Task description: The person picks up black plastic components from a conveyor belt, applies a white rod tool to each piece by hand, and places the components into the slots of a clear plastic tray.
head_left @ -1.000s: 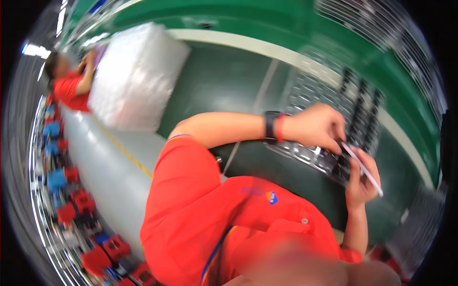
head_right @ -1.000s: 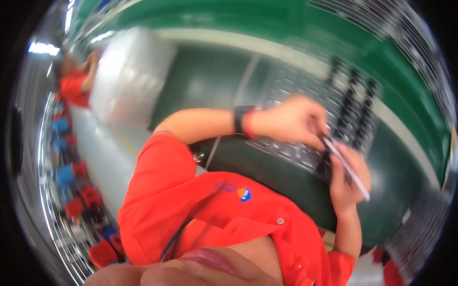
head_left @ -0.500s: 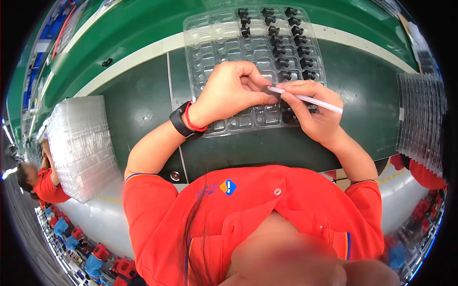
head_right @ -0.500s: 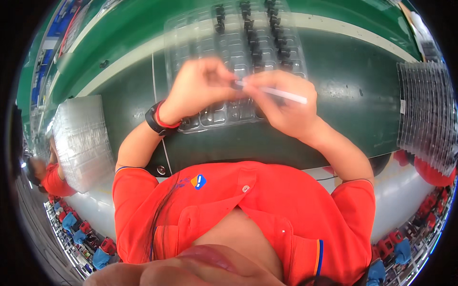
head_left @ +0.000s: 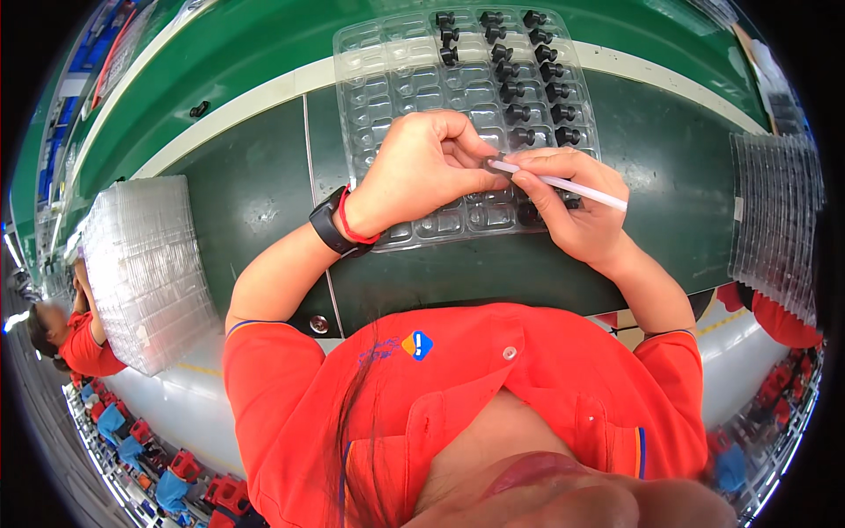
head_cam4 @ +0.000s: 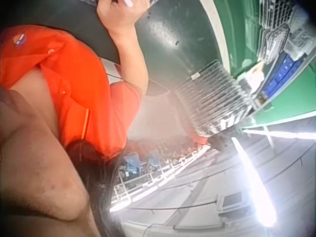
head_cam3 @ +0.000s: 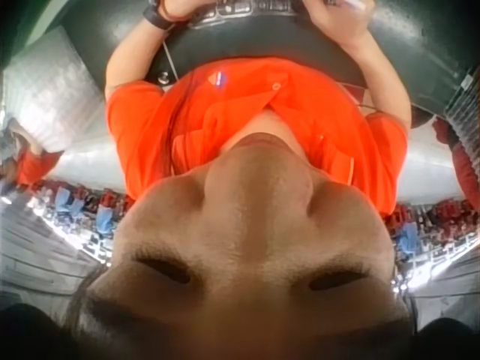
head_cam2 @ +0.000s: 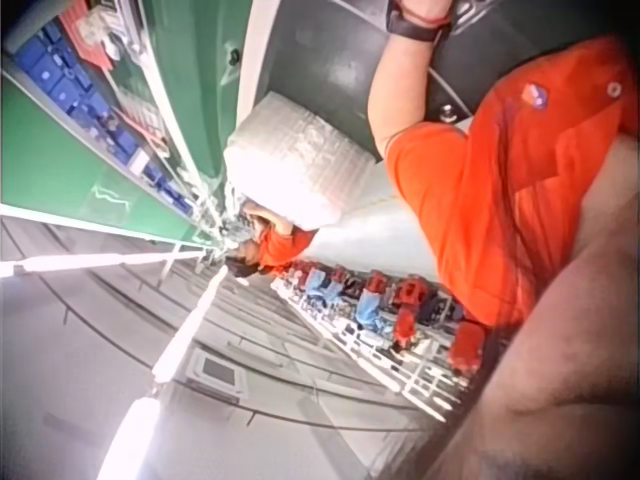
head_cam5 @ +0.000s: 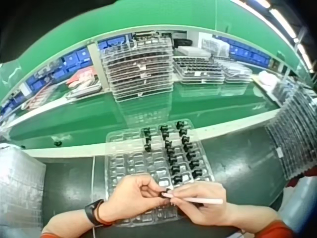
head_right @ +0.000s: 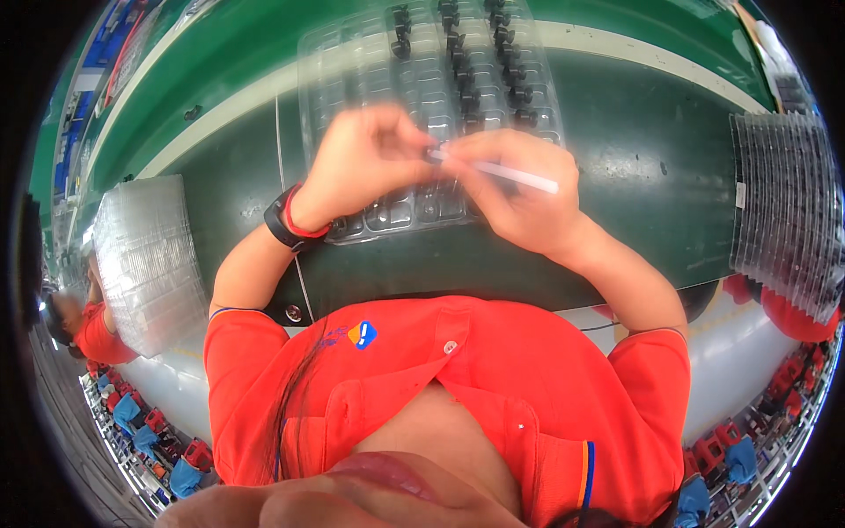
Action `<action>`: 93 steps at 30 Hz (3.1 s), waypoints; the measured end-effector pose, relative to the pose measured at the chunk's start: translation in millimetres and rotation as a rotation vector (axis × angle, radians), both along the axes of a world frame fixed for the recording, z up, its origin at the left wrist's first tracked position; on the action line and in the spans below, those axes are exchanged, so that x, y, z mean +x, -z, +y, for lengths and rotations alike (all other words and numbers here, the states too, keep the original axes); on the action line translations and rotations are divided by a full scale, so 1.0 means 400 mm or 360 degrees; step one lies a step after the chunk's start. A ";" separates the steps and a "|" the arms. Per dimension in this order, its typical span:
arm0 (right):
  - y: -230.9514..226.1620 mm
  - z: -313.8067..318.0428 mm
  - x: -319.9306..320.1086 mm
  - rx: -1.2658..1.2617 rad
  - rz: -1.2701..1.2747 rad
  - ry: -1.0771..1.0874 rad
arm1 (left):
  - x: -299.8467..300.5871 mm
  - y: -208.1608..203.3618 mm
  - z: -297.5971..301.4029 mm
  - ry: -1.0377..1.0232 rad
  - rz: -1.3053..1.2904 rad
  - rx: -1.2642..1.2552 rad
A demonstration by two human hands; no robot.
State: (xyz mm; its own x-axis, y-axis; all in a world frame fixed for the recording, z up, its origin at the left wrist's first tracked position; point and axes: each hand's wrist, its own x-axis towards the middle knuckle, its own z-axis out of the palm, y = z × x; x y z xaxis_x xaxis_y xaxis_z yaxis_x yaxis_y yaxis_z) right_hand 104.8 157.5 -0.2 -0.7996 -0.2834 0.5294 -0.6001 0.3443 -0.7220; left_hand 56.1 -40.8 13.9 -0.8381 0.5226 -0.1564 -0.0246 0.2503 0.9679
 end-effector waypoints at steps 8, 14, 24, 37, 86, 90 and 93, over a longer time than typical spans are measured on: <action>-0.003 -0.005 -0.008 0.0019 -0.0008 0.0017 | 0.005 0.008 0.003 -0.0014 0.0239 -0.0064; -0.008 -0.006 -0.004 0.0026 0.0034 0.0020 | 0.008 -0.002 0.004 -0.0042 0.0122 -0.0073; -0.005 0.013 0.000 -0.0088 0.0087 -0.0073 | -0.106 -0.026 -0.041 -0.0210 0.1146 -0.0439; -0.008 0.012 0.000 -0.0037 0.0039 -0.0071 | -0.157 0.014 -0.042 -0.0156 0.1657 -0.0644; 0.009 0.005 -0.003 -0.0001 -0.0045 0.0011 | 0.004 0.004 0.003 0.0007 0.0183 -0.0102; 0.011 0.001 -0.005 -0.0004 -0.0050 0.0022 | 0.003 0.012 0.002 0.0005 0.0157 -0.0048; 0.004 -0.001 -0.003 -0.0012 -0.0058 0.0014 | 0.005 0.006 0.001 0.0005 0.0170 -0.0047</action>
